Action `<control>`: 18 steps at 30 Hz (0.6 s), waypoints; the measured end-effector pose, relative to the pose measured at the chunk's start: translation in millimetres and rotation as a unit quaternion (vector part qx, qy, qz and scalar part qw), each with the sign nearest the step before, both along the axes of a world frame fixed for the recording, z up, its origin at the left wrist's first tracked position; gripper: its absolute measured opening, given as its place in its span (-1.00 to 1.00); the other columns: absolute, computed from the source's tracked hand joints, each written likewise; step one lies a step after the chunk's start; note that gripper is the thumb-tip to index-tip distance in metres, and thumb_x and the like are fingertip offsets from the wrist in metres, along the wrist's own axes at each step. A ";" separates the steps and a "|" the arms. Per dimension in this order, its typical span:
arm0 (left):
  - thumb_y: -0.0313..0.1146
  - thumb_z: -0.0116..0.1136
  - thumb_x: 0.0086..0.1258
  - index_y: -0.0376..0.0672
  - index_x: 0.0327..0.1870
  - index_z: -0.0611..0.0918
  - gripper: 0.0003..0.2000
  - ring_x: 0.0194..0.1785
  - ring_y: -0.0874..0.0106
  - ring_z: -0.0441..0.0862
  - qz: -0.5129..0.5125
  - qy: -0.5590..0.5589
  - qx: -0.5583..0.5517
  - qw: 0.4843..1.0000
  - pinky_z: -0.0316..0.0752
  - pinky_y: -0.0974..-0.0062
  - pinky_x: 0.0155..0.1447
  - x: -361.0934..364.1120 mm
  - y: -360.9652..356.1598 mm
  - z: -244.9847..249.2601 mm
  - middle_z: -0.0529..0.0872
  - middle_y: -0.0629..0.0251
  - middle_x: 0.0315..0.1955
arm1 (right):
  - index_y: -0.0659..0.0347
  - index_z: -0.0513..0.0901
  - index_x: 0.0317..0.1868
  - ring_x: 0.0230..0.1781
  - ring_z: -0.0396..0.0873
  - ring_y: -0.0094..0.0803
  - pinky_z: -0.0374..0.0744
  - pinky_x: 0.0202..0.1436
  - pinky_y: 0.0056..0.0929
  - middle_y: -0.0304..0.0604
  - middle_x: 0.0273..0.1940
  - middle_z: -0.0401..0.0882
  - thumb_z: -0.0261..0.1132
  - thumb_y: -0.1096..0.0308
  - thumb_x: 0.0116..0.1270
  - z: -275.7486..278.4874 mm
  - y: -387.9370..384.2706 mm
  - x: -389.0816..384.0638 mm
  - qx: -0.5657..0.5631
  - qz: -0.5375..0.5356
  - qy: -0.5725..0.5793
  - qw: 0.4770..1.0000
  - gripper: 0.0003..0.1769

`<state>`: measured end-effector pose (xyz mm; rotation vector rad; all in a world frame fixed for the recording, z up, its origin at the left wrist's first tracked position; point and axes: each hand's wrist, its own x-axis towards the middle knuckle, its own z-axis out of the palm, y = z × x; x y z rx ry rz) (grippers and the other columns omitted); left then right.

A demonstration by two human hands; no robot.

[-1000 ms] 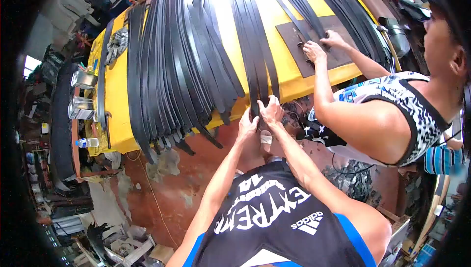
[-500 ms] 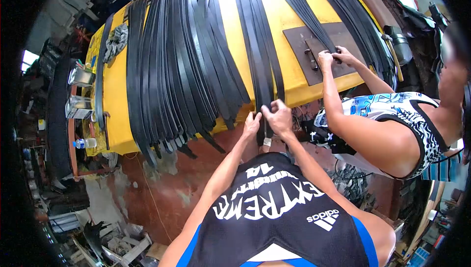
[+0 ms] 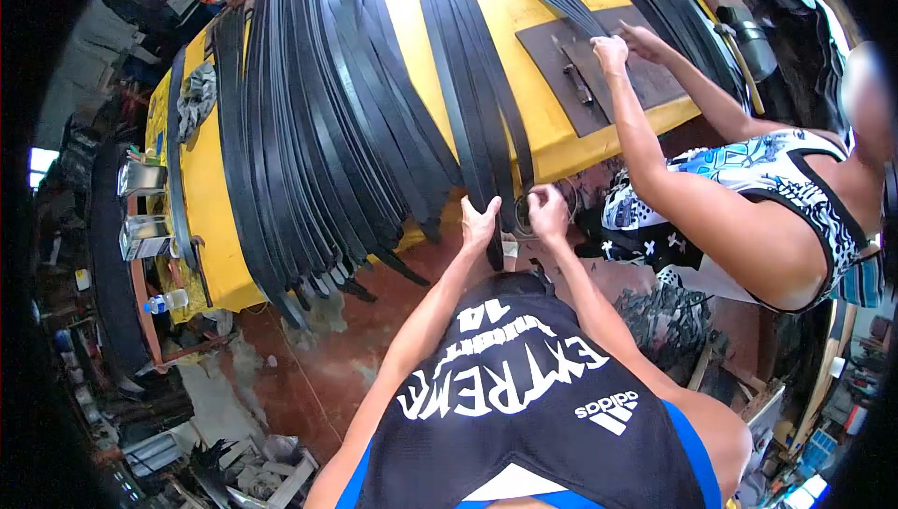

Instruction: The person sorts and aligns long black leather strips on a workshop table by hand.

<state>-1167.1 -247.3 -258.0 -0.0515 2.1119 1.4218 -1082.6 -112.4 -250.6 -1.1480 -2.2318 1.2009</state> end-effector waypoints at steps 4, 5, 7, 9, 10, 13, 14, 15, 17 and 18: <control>0.02 0.47 0.15 -0.31 0.32 0.34 -0.17 0.17 0.00 0.61 0.019 0.078 -0.104 0.991 0.45 0.15 0.26 5.2 9.4 -11.0 0.65 -0.15 0.06 | 0.33 0.45 0.24 0.10 0.60 0.02 0.52 0.22 -0.22 0.14 0.10 0.60 0.38 0.35 0.26 -43.1 34.2 0.0 -0.039 0.079 -0.009 0.996 -0.43; 0.02 0.47 0.15 -0.31 0.32 0.34 -0.17 0.17 0.00 0.61 0.017 0.080 -0.106 0.991 0.45 0.15 0.26 4.2 10.7 -7.5 0.65 -0.15 0.06 | 0.33 0.45 0.24 0.10 0.60 0.02 0.52 0.22 -0.22 0.14 0.10 0.60 0.38 0.35 0.26 -46.1 41.9 -0.8 -0.041 0.078 -0.007 0.996 -0.43; -0.10 0.47 0.17 -0.28 0.04 0.47 -0.43 -0.04 0.14 0.68 0.007 0.063 -0.113 0.992 0.51 0.20 0.09 3.1 11.0 -0.7 0.71 0.02 -0.16 | 0.35 0.46 0.24 0.02 0.64 -0.11 0.55 0.15 -0.28 0.09 0.06 0.65 0.38 0.29 0.30 -52.1 56.2 0.7 -0.197 0.123 0.027 0.972 -0.44; -0.15 0.39 0.23 -0.26 0.05 0.45 -0.48 -0.07 0.09 0.69 0.008 0.057 -0.117 0.991 0.52 0.16 0.06 4.4 11.0 0.0 0.70 -0.02 -0.19 | 0.40 0.53 0.15 -0.08 0.66 -0.30 0.57 0.07 -0.37 -0.02 -0.05 0.70 0.39 0.26 0.33 -38.0 59.3 5.9 -0.216 0.139 -0.030 0.966 -0.50; -0.16 0.35 0.26 -0.27 0.07 0.44 -0.50 -0.07 0.06 0.69 0.021 0.061 -0.124 0.990 0.52 0.15 0.06 6.2 11.3 0.1 0.70 -0.04 -0.19 | 0.40 0.58 0.09 -0.10 0.64 -0.38 0.58 0.03 -0.40 -0.07 -0.10 0.70 0.39 0.24 0.34 -34.9 60.7 8.7 -0.225 0.159 -0.007 0.961 -0.56; -0.18 0.28 0.32 -0.26 0.15 0.41 -0.51 -0.07 -0.01 0.68 0.049 0.064 -0.149 0.986 0.52 0.14 0.06 10.1 12.7 14.5 0.70 -0.09 -0.17 | 0.39 0.68 -0.06 -0.17 0.62 -0.51 0.58 -0.02 -0.49 -0.19 -0.19 0.71 0.40 0.29 0.36 -2.9 57.9 12.0 -0.200 0.177 0.003 0.964 -0.69; -0.17 0.30 0.30 -0.27 0.14 0.43 -0.50 -0.09 0.01 0.68 0.065 0.082 -0.155 0.982 0.52 0.15 0.06 11.2 13.7 15.6 0.70 -0.07 -0.18 | 0.39 0.68 -0.02 -0.18 0.62 -0.54 0.58 -0.02 -0.52 -0.22 -0.19 0.71 0.39 0.34 0.37 13.2 55.4 12.3 -0.240 0.172 0.046 0.954 -0.70; -0.17 0.32 0.29 -0.28 0.13 0.45 -0.49 -0.11 0.04 0.68 0.080 0.101 -0.160 0.979 0.52 0.17 0.06 10.4 13.8 17.0 0.70 -0.05 -0.18 | 0.39 0.68 0.02 -0.18 0.62 -0.57 0.58 -0.02 -0.55 -0.25 -0.19 0.72 0.38 0.39 0.37 24.1 52.0 11.6 -0.279 0.166 0.090 0.942 -0.71; -0.18 0.38 0.26 -0.31 0.04 0.51 -0.53 -0.17 0.15 0.66 0.068 0.133 -0.074 0.986 0.52 0.22 0.04 1.6 7.0 20.7 0.71 0.04 -0.22 | 0.43 0.65 0.11 -0.14 0.62 -0.60 0.59 0.00 -0.60 -0.25 -0.11 0.72 0.40 0.40 0.37 35.6 42.3 7.3 -0.378 0.145 0.193 0.894 -0.63; -0.23 0.40 0.27 -0.34 -0.03 0.54 -0.59 -0.19 0.27 0.62 0.080 0.126 0.002 0.989 0.51 0.28 0.01 -1.4 6.6 59.5 0.70 0.14 -0.24 | 0.43 0.64 0.13 -0.14 0.62 -0.61 0.59 0.00 -0.59 -0.24 -0.10 0.73 0.40 0.40 0.37 46.8 34.4 5.0 -0.367 0.142 0.189 0.900 -0.61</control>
